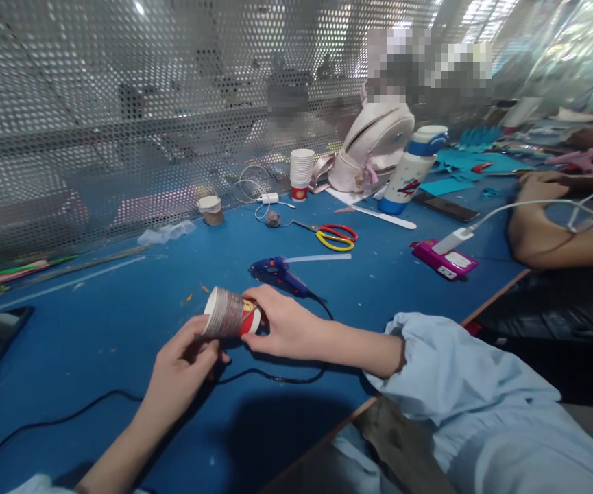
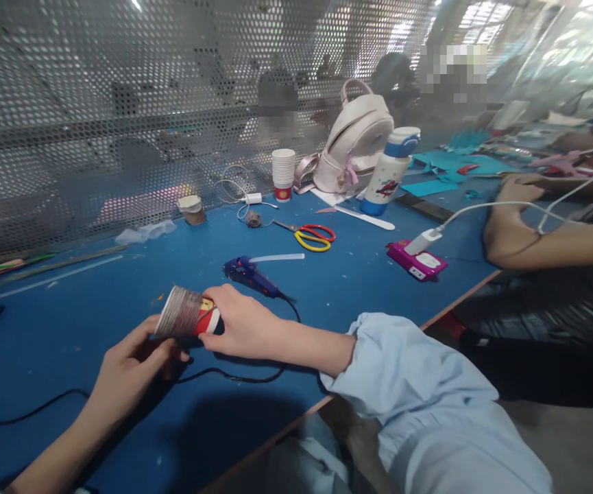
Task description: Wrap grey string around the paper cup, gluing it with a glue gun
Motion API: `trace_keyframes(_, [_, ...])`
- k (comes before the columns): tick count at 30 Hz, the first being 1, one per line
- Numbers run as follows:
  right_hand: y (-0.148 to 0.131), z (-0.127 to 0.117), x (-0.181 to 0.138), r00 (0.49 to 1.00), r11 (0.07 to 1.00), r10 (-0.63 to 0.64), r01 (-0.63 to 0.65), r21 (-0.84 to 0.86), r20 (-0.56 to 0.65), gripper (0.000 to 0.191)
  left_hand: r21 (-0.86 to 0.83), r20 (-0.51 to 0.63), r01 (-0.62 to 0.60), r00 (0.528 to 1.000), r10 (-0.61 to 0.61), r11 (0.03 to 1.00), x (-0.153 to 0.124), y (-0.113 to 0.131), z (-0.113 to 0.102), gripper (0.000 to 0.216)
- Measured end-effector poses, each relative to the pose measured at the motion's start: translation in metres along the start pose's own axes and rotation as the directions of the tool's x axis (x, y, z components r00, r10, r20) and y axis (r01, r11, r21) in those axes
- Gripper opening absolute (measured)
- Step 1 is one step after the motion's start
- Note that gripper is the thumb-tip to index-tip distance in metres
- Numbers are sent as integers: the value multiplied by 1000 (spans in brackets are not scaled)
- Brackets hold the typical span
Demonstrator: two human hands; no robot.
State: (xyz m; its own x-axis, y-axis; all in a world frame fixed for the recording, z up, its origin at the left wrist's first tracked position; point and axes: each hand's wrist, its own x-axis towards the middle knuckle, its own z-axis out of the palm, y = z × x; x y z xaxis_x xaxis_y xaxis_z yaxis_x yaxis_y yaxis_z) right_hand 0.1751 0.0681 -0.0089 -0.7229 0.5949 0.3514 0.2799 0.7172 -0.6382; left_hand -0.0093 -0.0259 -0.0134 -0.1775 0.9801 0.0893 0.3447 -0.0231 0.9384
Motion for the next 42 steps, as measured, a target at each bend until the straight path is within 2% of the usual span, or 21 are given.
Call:
trace_keyframes(3, [2,2,-1,998,991,-54,56,-122,20,48,-9,-20,87,996,-87,996,-2,4,5,31])
trace_keyframes(5, [3,3,-1,994,984,-97,104,-145,51,47,-5,-8,126,992,-126,992,-3,7,7,31])
trace_keyframes(10, [3,2,-1,996,993,-94,94,-66,8,46,-65,-37,170,984,-172,983,-3,5,6,27])
trace_keyframes(17, [7,2,-1,995,995,-95,94,-33,-13,21,-250,-29,228,970,-242,941,1,2,6,31])
trace_keyframes(25, [2,2,-2,964,954,-247,225,-196,-96,14,-325,20,260,963,-268,909,2,0,9,32])
trace_keyframes(27, [0,1,-2,958,943,-265,235,-235,-107,15,-328,36,261,964,-264,908,1,-1,9,31])
trace_keyframes(30, [-1,0,-3,929,895,-356,307,-324,-102,20,-344,50,262,964,-261,901,2,-2,10,31])
trace_keyframes(33, [-2,-2,-5,890,826,-452,394,-403,-57,22,-396,45,272,960,-277,877,2,0,10,34])
trace_keyframes(36, [-4,-4,-7,852,751,-520,487,-447,55,25,-469,37,279,954,-297,838,3,2,10,36])
trace_keyframes(39, [-7,-6,-11,822,692,-546,553,-464,165,29,-534,27,281,948,-316,797,4,4,10,37])
trace_keyframes(42, [-8,-13,-14,798,672,-546,598,-437,253,30,-569,16,279,944,-329,774,4,5,10,37])
